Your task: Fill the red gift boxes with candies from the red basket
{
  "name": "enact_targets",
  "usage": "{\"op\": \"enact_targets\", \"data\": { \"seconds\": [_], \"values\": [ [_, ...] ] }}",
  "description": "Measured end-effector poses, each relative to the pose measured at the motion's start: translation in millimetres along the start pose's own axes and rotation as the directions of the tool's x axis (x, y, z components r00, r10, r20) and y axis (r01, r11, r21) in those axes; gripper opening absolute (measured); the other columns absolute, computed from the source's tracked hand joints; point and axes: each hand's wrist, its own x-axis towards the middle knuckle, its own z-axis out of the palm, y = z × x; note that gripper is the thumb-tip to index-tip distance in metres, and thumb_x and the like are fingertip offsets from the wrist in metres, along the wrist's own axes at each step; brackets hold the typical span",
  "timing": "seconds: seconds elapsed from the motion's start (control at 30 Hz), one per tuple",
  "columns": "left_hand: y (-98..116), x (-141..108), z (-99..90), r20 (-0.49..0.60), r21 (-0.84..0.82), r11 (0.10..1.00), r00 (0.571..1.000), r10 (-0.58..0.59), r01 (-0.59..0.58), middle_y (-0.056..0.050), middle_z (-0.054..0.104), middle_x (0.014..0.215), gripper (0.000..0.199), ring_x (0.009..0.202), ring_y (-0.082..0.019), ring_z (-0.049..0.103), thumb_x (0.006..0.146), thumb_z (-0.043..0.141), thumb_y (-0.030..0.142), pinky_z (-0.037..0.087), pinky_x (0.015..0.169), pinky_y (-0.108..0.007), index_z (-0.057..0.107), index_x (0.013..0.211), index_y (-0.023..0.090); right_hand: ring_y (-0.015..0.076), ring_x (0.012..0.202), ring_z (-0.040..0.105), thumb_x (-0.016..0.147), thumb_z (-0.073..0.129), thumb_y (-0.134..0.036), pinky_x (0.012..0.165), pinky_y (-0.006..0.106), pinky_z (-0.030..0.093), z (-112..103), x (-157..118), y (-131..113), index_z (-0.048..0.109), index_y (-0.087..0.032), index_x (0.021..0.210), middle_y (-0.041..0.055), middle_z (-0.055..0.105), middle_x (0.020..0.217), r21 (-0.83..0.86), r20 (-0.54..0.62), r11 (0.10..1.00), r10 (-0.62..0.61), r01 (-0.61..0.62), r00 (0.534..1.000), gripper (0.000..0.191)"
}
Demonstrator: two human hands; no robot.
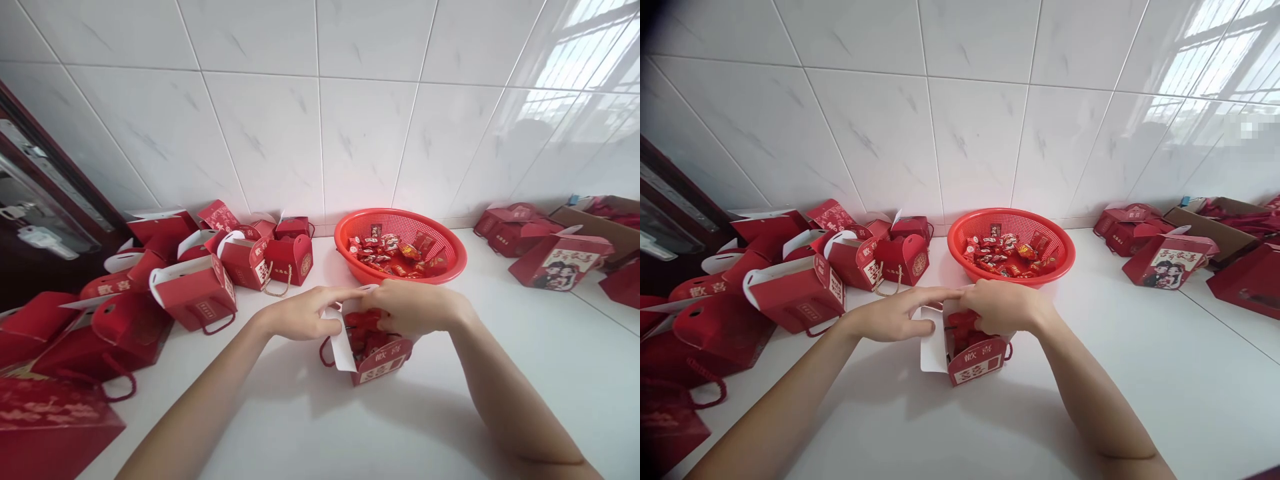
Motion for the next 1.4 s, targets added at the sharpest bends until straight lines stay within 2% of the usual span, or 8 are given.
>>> {"op": "enact_targets", "data": {
  "seconds": [0.2, 0.57, 0.7, 0.93, 1.1, 1.17, 1.27, 1.4],
  "values": [
    [15.9, -7.6, 6.1, 0.034, 0.069, 0.995, 0.996, -0.077, 0.074, -0.003, 0.046, 0.160, 0.091, 0.122, -0.028, 0.062, 0.077, 0.055, 0.013, 0.051, 0.080, -0.027, 0.025, 0.162, 0.031, 0.0134, 0.061, 0.053, 0.076, 0.053, 0.000, 0.048, 0.025, 0.033, 5.7, 10.3, -11.6, 0.072, -0.021, 0.114, 0.0060, 0.070, 0.099, -0.043, 0.153, 0.996, 0.090, -0.084, 0.984, 0.047],
    [18.2, -8.8, 8.6, 0.075, 0.079, 0.996, 0.996, -0.046, 0.040, -0.004, 0.042, 0.163, 0.093, 0.135, -0.030, 0.053, 0.077, 0.056, 0.016, 0.051, 0.088, -0.026, 0.023, 0.163, 0.027, 0.0221, 0.088, 0.064, 0.071, 0.058, -0.002, 0.053, 0.025, 0.037, 11.0, 17.3, -9.5, 0.070, -0.019, 0.113, 0.0058, 0.072, 0.106, -0.064, 0.249, 0.998, -0.004, 0.021, 0.969, 0.048],
    [23.3, -10.9, 7.7, 0.071, 0.120, 0.992, 0.996, -0.057, 0.048, -0.005, 0.041, 0.164, 0.091, 0.136, -0.029, 0.053, 0.078, 0.054, 0.019, 0.052, 0.089, -0.027, 0.022, 0.163, 0.027, 0.0208, 0.087, 0.063, 0.073, 0.057, -0.004, 0.053, 0.024, 0.037, 7.7, 17.6, -11.2, 0.069, -0.021, 0.115, 0.0041, 0.072, 0.107, -0.025, 0.252, 1.000, 0.018, -0.012, 0.968, 0.047],
    [27.5, -10.5, 7.9, 0.076, 0.171, 0.981, 0.992, -0.103, 0.089, -0.007, 0.054, 0.153, 0.091, 0.119, -0.027, 0.063, 0.078, 0.054, 0.021, 0.054, 0.082, -0.027, 0.021, 0.163, 0.024, 0.0176, 0.082, 0.062, 0.076, 0.054, -0.002, 0.051, 0.024, 0.033, 2.6, 14.9, -12.9, 0.072, -0.018, 0.099, 0.0049, 0.069, 0.105, -0.018, 0.220, 0.999, 0.037, -0.034, 0.975, 0.033],
    [25.4, -10.5, 9.1, 0.057, 0.201, 0.974, 0.991, -0.118, 0.104, -0.009, 0.046, 0.159, 0.090, 0.114, -0.026, 0.066, 0.079, 0.054, 0.023, 0.053, 0.080, -0.028, 0.021, 0.163, 0.026, 0.0179, 0.082, 0.063, 0.073, 0.052, 0.003, 0.058, 0.025, 0.034, 9.7, 18.6, -9.3, 0.074, -0.022, 0.110, 0.0053, 0.070, 0.103, -0.027, 0.175, 0.998, 0.057, -0.053, 0.983, 0.050],
    [25.7, -10.9, 9.1, 0.047, 0.215, 0.972, 0.993, -0.110, 0.097, -0.008, 0.042, 0.162, 0.088, 0.117, -0.026, 0.064, 0.080, 0.054, 0.022, 0.052, 0.083, -0.028, 0.023, 0.162, 0.026, 0.0195, 0.086, 0.064, 0.073, 0.052, 0.004, 0.060, 0.025, 0.036, 9.7, 16.9, -8.6, 0.073, -0.024, 0.115, 0.0058, 0.071, 0.104, -0.023, 0.145, 0.999, 0.041, -0.038, 0.989, 0.055],
    [27.4, -11.2, 8.9, 0.054, 0.222, 0.971, 0.993, -0.105, 0.090, -0.008, 0.050, 0.156, 0.088, 0.116, -0.026, 0.064, 0.080, 0.053, 0.022, 0.052, 0.083, -0.029, 0.022, 0.163, 0.026, 0.0193, 0.090, 0.064, 0.078, 0.049, 0.003, 0.060, 0.025, 0.038, 4.0, 9.4, -8.6, 0.074, -0.026, 0.114, 0.0044, 0.072, 0.110, 0.035, 0.108, 0.999, -0.005, 0.001, 0.994, 0.052],
    [28.1, -10.9, 8.8, 0.051, 0.208, 0.975, 0.995, -0.086, 0.073, -0.008, 0.053, 0.154, 0.089, 0.115, -0.026, 0.065, 0.080, 0.052, 0.021, 0.053, 0.082, -0.029, 0.021, 0.163, 0.026, 0.0157, 0.082, 0.063, 0.083, 0.047, 0.000, 0.057, 0.023, 0.038, -2.2, 5.0, -10.0, 0.074, -0.023, 0.111, 0.0028, 0.073, 0.107, 0.062, 0.126, 0.997, -0.053, 0.046, 0.991, 0.045]
  ]
}}
